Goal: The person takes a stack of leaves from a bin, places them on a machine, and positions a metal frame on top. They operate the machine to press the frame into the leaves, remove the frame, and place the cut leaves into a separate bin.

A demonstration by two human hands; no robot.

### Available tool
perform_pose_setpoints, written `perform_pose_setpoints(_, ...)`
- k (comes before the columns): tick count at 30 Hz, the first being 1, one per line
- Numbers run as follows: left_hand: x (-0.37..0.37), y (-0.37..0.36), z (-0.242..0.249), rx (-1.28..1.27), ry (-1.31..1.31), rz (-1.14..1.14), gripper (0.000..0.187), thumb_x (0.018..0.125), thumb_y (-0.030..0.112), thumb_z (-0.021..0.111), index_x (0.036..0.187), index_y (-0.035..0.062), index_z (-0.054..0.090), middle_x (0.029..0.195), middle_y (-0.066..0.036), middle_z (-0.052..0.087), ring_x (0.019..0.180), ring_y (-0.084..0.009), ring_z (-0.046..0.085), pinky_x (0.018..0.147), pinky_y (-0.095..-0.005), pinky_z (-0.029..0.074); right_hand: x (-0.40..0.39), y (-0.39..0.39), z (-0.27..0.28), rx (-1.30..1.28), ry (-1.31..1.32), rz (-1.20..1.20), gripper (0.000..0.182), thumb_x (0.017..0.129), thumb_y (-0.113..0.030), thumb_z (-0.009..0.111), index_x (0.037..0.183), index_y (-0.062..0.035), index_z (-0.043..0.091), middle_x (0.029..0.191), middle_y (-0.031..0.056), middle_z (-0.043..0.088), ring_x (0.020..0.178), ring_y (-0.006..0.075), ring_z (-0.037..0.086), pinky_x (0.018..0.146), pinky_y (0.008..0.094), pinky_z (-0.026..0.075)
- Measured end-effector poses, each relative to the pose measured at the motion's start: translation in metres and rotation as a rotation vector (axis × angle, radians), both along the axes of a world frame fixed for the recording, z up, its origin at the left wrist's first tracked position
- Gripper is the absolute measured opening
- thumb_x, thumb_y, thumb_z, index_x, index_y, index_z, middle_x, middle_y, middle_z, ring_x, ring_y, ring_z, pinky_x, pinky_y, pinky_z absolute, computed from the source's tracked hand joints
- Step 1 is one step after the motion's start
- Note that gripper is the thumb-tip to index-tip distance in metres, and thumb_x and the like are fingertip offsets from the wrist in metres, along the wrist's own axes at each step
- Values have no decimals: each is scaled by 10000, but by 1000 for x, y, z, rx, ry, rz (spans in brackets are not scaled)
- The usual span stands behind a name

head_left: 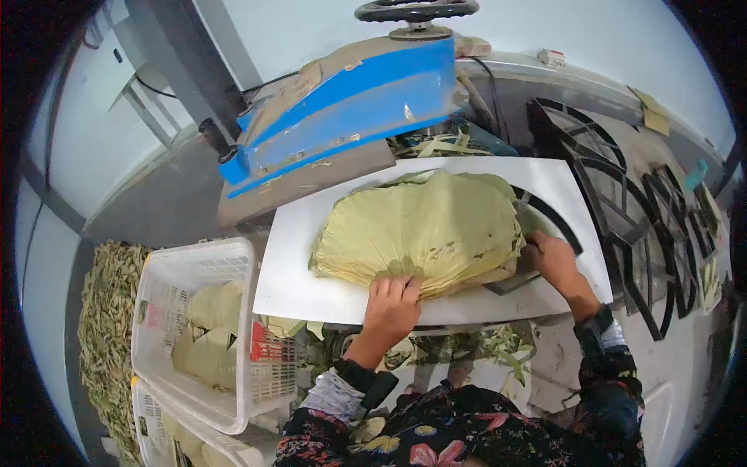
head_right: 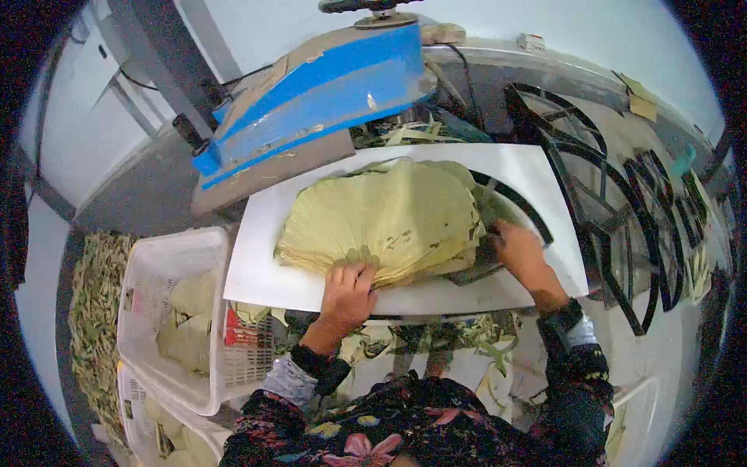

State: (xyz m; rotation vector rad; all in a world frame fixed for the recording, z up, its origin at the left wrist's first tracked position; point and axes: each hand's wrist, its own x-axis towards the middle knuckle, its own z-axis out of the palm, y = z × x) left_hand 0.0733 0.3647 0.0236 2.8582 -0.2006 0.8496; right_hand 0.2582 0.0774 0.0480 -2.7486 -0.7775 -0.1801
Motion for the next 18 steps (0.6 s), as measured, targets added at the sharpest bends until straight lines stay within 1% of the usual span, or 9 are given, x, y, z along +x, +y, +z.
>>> perform_pose_setpoints(2, 2, 1, -1, -6, 6, 1, 398, 704, 161, 614, 1089, 65, 570, 1025, -88, 540, 905, -268, 496, 808, -411, 395, -4, 1, 37, -130, -90, -82, 236, 789, -217, 597, 997, -108, 615, 865, 136, 643, 756, 344, 612, 656, 438, 471)
perform_pose_setpoints(5, -3, 1, 1, -26, 48, -12, 393, 712, 174, 616, 1088, 69, 569, 1031, -81, 535, 920, -271, 489, 815, -418, 391, 5, -11, 67, 23, -272, -94, 307, 791, -196, 622, 1092, -135, 605, 903, 133, 643, 795, 323, 619, 656, 399, 480)
perform_pose_setpoints(6, -2, 0, 3, -43, 58, -19, 385, 715, 178, 617, 1082, 70, 569, 1033, -79, 532, 929, -273, 486, 818, -422, 389, 9, -14, 76, -14, -362, -109, 289, 803, -205, 606, 1090, -167, 604, 849, 98, 643, 725, 315, 621, 611, 404, 486)
perform_pose_setpoints(7, -1, 0, 2, -50, 56, -7, 385, 715, 178, 617, 1082, 70, 569, 1033, -79, 532, 929, -273, 486, 818, -422, 389, 8, -12, 91, -33, -398, -155, 281, 803, -209, 617, 1080, -163, 609, 909, 95, 652, 767, 310, 626, 633, 396, 495)
perform_pose_setpoints(10, -1, 2, 1, -48, 72, -24, 378, 718, 182, 619, 1077, 79, 566, 1042, -73, 527, 938, -275, 487, 824, -419, 387, 11, -6, 115, 79, -463, -136, 281, 803, -190, 621, 1079, -134, 617, 947, 128, 649, 808, 312, 628, 670, 377, 498)
perform_pose_setpoints(12, 0, 2, 3, -49, 55, -48, 389, 675, 135, 643, 1052, 76, 568, 1008, -100, 508, 911, -294, 472, 805, -431, 392, 4, 9, 129, 357, -298, -41, 278, 811, -158, 614, 1082, -96, 621, 942, 169, 643, 820, 319, 627, 709, 358, 493)
perform_pose_setpoints(13, 1, 3, 1, -48, 54, -51, 389, 675, 135, 643, 1052, 76, 568, 1008, -100, 508, 911, -294, 472, 805, -431, 392, 0, 18, 129, 357, -300, -44, 278, 811, -158, 614, 1082, -96, 621, 942, 169, 643, 820, 319, 627, 709, 358, 493)
perform_pose_setpoints(15, 1, 3, -4, -32, 21, -37, 351, 680, 144, 635, 1023, 100, 576, 987, -100, 504, 897, -291, 470, 776, -427, 396, -10, 40, 127, 519, 13, 172, 269, 820, -141, 602, 1078, -68, 625, 928, 196, 637, 816, 331, 624, 735, 352, 485)
perform_pose_setpoints(18, -3, 4, -11, -4, 33, -27, 341, 721, 196, 594, 1046, 98, 562, 1043, -68, 527, 951, -265, 487, 815, -418, 389, -23, 84, 117, 364, 128, 389, 257, 827, -161, 597, 1063, -65, 627, 925, 188, 640, 832, 341, 618, 732, 377, 489)
